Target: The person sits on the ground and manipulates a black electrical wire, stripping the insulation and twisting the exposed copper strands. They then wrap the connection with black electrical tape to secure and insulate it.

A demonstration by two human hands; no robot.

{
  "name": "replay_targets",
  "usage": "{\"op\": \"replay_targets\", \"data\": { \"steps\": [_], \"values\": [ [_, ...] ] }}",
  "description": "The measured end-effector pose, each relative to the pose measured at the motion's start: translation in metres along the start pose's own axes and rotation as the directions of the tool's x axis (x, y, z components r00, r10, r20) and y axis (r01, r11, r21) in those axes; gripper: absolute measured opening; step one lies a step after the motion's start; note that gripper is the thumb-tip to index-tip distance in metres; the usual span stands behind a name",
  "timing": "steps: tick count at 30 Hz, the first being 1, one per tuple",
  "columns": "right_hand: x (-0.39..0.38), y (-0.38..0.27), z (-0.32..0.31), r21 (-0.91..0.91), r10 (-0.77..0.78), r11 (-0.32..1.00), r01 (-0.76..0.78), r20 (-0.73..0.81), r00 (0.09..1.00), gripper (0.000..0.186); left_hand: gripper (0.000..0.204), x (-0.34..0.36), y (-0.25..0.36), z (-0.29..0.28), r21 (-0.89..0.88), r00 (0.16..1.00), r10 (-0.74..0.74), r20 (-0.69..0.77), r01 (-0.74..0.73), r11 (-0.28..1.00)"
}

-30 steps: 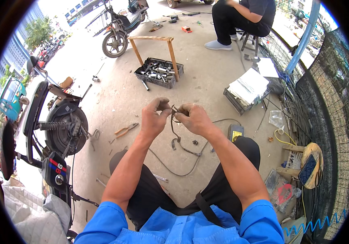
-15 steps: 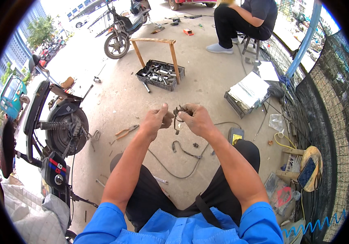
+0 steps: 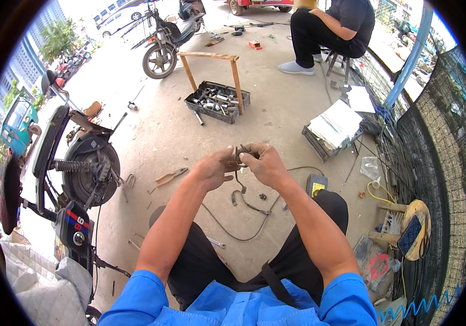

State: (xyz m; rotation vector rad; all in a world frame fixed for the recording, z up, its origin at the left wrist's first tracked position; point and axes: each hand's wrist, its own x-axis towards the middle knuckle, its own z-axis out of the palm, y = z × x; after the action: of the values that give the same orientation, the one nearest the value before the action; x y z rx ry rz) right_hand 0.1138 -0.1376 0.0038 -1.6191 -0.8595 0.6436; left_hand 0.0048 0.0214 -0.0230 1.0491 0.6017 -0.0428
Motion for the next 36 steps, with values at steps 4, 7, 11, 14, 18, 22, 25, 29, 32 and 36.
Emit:
{"op": "replay_targets", "data": {
  "steps": [4,7,11,14,18,22,25,29,32,36],
  "values": [
    [0.000,0.002,-0.001,0.002,-0.002,1.000,0.002,0.025,1.000,0.022,0.033,0.002,-0.002,0.003,-0.104,0.999,0.005,0.050,0.000,0.995],
    [0.001,0.004,0.000,0.023,-0.015,1.000,0.015,0.030,0.999,0.022,0.026,0.008,-0.005,-0.003,-0.171,0.996,0.048,0.070,-0.035,0.985],
    [-0.001,-0.001,-0.001,0.020,0.038,0.999,-0.039,0.030,0.999,0.021,0.019,0.003,0.001,0.001,-0.219,0.996,0.090,0.024,-0.083,0.972],
    [0.001,0.003,0.001,0.066,0.034,0.997,-0.035,0.027,0.999,0.022,0.015,0.002,0.003,0.003,-0.271,0.992,0.125,0.006,-0.119,0.955],
    [0.002,0.004,0.002,0.060,0.054,0.997,-0.055,0.020,0.998,0.022,0.011,0.000,0.004,0.001,-0.254,0.982,0.182,-0.047,-0.188,0.949],
    [0.004,0.004,0.002,0.023,0.056,0.998,-0.056,0.009,0.998,0.022,0.009,0.002,0.004,-0.001,-0.204,0.964,0.252,-0.085,-0.265,0.943],
    [0.005,0.007,0.002,-0.008,0.061,0.998,-0.061,0.007,0.998,0.023,0.010,0.001,0.004,0.000,-0.144,0.949,0.294,-0.111,-0.308,0.940],
    [0.005,0.004,0.002,0.013,0.067,0.998,-0.067,0.006,0.998,0.022,0.012,0.000,0.005,0.001,-0.107,0.940,0.319,-0.119,-0.332,0.937],
    [0.005,0.003,0.002,0.058,0.090,0.994,-0.091,0.024,0.996,0.022,0.014,-0.003,0.006,0.003,-0.065,0.930,0.338,-0.142,-0.350,0.935],
    [0.006,0.006,0.001,0.109,0.067,0.991,-0.075,0.078,0.995,0.021,0.017,-0.004,0.007,0.005,-0.039,0.924,0.342,-0.169,-0.353,0.935]
  ]
}}
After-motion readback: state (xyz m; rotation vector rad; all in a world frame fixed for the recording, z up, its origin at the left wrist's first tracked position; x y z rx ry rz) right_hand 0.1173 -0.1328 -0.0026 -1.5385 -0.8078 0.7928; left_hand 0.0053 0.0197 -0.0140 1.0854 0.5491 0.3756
